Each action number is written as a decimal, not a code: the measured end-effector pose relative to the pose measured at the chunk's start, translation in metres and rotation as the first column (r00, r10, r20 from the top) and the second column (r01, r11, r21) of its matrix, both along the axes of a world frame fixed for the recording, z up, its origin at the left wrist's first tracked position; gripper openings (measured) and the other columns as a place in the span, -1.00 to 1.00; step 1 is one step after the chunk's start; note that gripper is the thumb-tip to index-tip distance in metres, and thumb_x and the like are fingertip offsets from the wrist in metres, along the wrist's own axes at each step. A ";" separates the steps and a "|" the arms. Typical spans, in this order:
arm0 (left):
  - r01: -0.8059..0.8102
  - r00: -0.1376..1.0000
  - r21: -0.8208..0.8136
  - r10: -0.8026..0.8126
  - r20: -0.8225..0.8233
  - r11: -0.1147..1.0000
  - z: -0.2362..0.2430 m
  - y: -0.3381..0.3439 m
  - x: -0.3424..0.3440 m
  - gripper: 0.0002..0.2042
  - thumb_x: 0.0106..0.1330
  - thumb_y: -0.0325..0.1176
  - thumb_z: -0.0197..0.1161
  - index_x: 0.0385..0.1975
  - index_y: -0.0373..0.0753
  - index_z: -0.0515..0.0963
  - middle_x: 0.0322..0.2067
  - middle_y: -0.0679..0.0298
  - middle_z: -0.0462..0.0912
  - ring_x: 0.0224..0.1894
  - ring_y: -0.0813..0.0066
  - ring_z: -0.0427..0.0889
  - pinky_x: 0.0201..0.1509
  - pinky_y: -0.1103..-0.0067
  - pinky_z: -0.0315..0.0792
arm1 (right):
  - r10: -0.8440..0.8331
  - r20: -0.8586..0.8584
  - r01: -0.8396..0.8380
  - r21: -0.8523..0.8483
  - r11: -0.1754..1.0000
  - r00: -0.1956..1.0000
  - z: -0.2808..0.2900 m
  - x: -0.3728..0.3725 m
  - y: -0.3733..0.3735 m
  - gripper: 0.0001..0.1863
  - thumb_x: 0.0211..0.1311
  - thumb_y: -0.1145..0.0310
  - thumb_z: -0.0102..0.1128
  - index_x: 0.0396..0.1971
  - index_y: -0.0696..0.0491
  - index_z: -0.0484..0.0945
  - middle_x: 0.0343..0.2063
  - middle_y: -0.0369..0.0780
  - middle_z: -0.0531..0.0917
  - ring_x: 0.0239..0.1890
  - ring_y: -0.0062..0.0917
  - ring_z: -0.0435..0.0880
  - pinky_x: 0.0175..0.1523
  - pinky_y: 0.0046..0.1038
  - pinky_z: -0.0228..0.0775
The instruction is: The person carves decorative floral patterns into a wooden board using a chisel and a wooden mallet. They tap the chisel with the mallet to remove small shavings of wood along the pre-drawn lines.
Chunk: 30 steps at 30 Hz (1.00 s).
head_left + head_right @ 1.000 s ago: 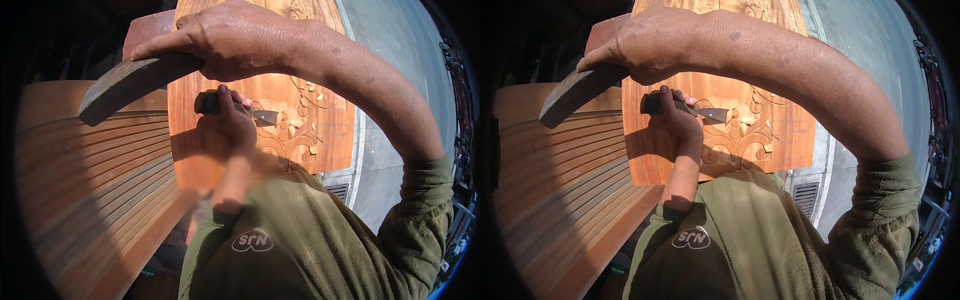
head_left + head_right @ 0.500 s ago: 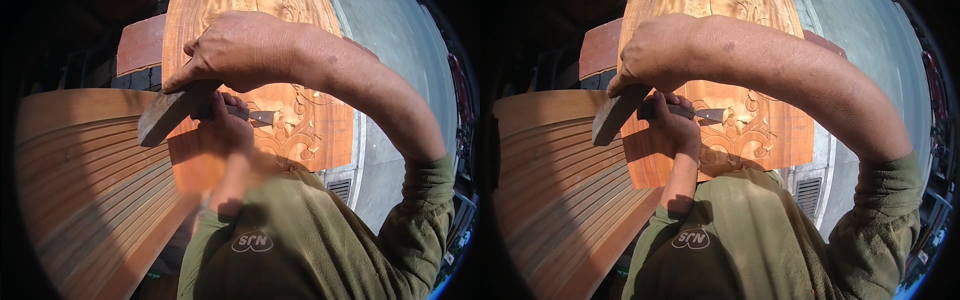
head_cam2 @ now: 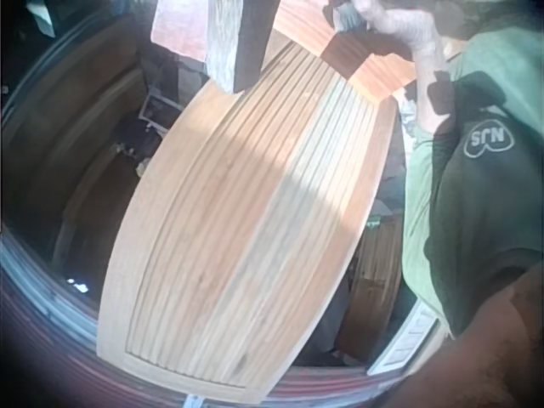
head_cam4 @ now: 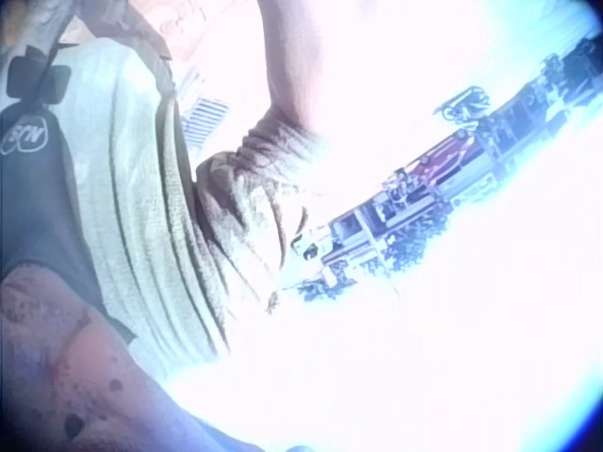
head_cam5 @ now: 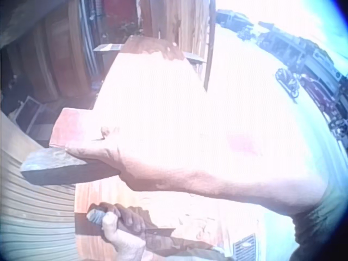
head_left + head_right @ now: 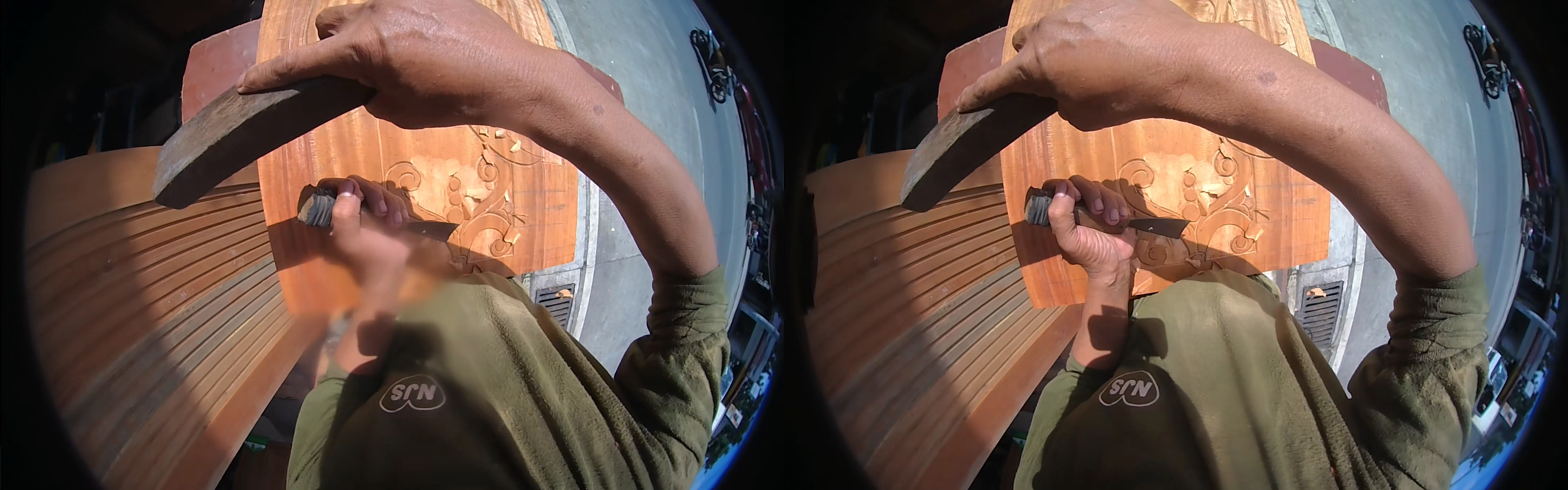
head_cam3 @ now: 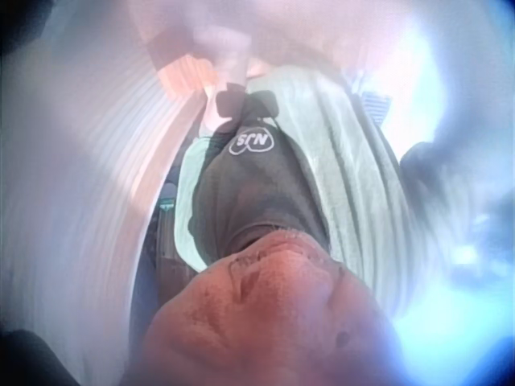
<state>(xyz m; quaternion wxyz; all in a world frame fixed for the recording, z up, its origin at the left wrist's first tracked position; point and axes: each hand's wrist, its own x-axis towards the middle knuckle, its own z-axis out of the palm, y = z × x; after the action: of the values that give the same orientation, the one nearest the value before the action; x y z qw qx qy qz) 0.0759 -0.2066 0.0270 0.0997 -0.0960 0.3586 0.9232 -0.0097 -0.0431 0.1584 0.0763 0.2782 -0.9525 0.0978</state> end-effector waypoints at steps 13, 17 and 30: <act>-0.093 0.982 -0.138 0.114 0.151 0.986 -0.019 0.033 -0.046 -0.75 0.48 -0.27 0.35 -0.35 -0.20 0.42 -0.56 0.32 0.44 -0.54 0.49 0.44 -0.40 0.52 0.42 | -0.078 0.206 0.094 -0.067 0.993 0.975 -0.002 0.010 0.051 -0.27 0.18 0.50 0.34 0.37 -0.38 0.58 -0.11 -0.20 0.80 -0.08 -0.38 0.81 -0.03 -0.34 0.70; -0.077 0.991 -0.186 0.096 0.096 0.980 -0.013 0.042 -0.048 -0.73 0.47 -0.23 0.37 -0.36 -0.16 0.42 -0.58 0.34 0.43 -0.57 0.49 0.45 -0.43 0.53 0.41 | -0.106 0.239 0.140 -0.130 0.982 0.965 -0.003 0.007 0.063 -0.23 0.14 0.53 0.33 0.40 -0.34 0.56 -0.07 -0.16 0.79 -0.04 -0.35 0.80 0.01 -0.32 0.69; -0.009 0.996 -0.317 -0.021 -0.091 0.948 -0.018 0.061 -0.071 -0.75 0.48 -0.24 0.39 -0.36 -0.22 0.52 -0.64 0.32 0.48 -0.69 0.49 0.44 -0.58 0.53 0.37 | -0.127 0.344 0.186 -0.144 0.972 0.930 -0.010 -0.005 0.087 -0.11 0.03 0.64 0.29 0.47 -0.18 0.49 0.07 -0.04 0.76 0.07 -0.24 0.77 0.14 -0.27 0.64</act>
<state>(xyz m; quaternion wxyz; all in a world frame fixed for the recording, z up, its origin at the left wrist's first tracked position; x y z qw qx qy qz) 0.0052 -0.1452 0.0087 0.0689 -0.0667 0.5066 0.8568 -0.0148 0.0440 0.1482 -0.0539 0.1731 -0.9585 0.2198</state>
